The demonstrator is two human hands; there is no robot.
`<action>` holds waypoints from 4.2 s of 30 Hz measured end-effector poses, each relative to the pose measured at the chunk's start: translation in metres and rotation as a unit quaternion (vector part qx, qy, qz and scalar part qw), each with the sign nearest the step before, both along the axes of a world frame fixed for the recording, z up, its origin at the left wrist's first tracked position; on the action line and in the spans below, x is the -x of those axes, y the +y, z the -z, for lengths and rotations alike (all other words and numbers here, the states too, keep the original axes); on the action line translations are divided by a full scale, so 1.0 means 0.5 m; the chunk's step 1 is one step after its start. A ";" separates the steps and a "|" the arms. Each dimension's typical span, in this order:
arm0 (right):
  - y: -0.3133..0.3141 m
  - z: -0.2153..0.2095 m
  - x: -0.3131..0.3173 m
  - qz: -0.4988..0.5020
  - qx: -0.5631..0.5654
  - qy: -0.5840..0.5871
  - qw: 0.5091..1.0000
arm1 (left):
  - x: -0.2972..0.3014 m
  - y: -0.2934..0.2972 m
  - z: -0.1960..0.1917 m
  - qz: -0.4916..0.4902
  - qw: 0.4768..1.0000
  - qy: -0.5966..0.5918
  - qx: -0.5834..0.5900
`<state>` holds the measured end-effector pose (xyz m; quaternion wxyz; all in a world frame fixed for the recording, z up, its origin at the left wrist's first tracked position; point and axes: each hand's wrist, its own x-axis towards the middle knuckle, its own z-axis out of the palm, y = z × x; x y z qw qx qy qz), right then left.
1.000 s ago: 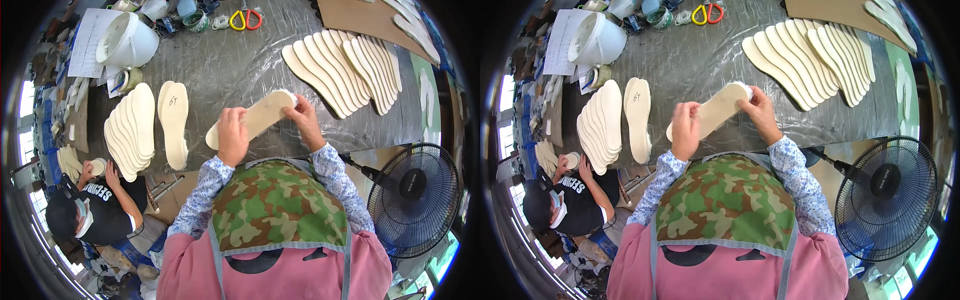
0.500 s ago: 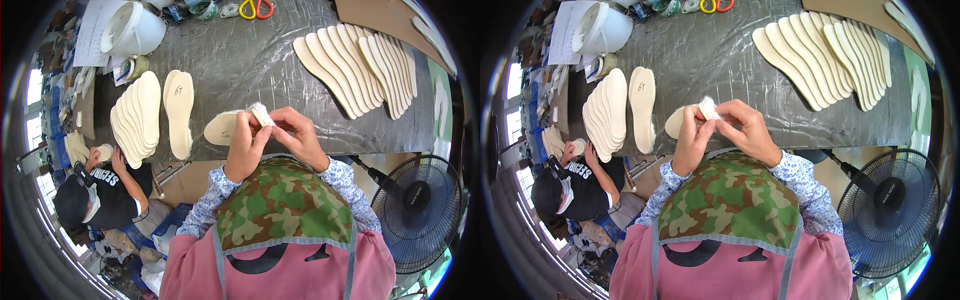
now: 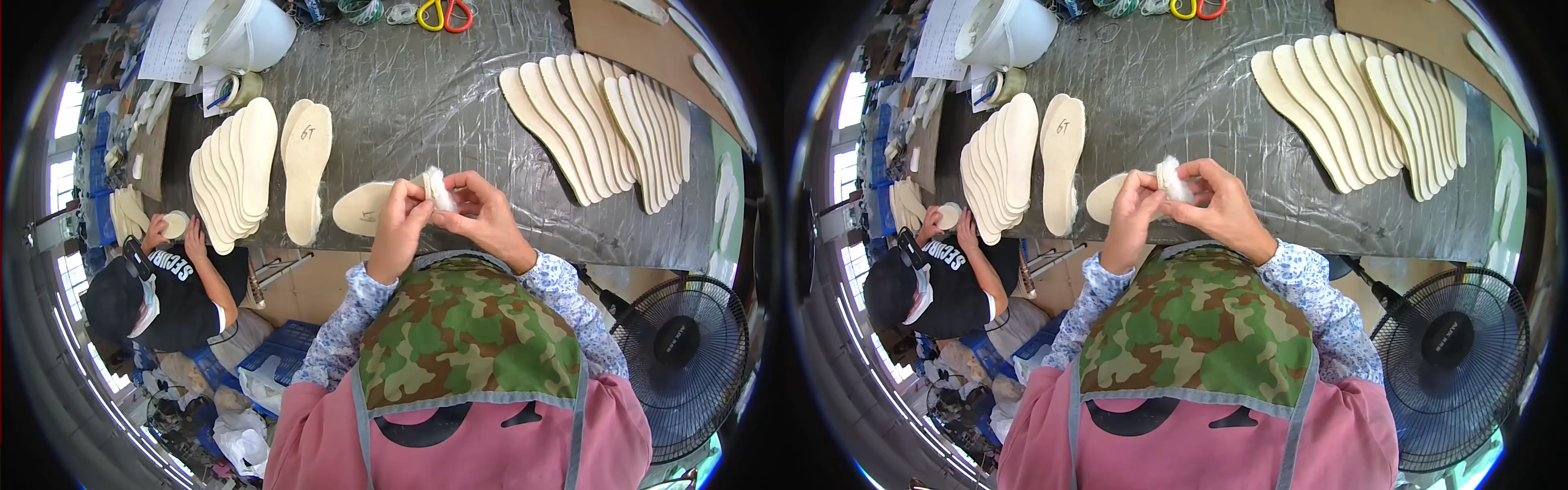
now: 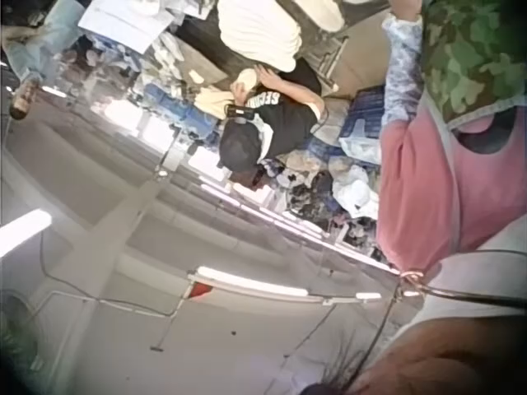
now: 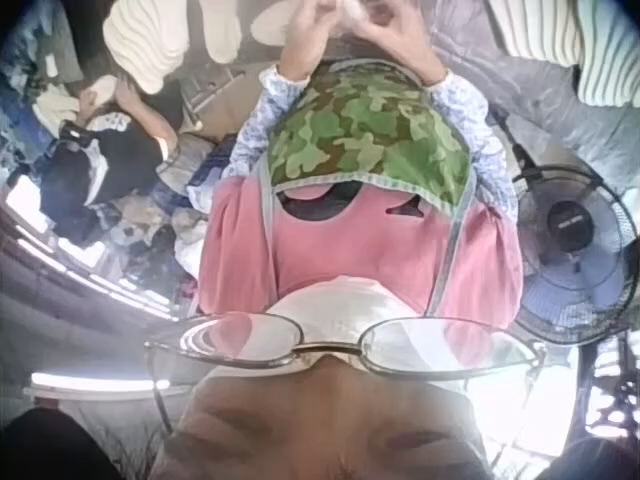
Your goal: Inspecting and stacking shoe insoles at a manufacturing station.
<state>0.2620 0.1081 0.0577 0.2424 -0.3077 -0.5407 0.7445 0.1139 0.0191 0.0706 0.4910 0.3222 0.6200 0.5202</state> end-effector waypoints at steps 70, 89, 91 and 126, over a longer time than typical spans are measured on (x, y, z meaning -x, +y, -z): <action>-0.034 0.066 -0.029 -0.031 0.209 -0.006 0.977 | -0.041 -0.022 0.042 -0.040 0.985 -0.171 0.004; -0.004 0.190 -0.164 0.174 0.149 -0.086 0.970 | 0.119 -0.220 0.103 -0.446 0.832 -0.320 -0.081; 0.002 0.197 -0.165 0.186 0.147 -0.088 0.968 | 0.134 -0.230 0.106 -0.439 0.836 -0.317 -0.092; -0.077 0.050 -0.023 0.216 -0.215 -0.184 0.935 | 0.044 -0.007 0.052 0.150 0.944 0.291 -0.023</action>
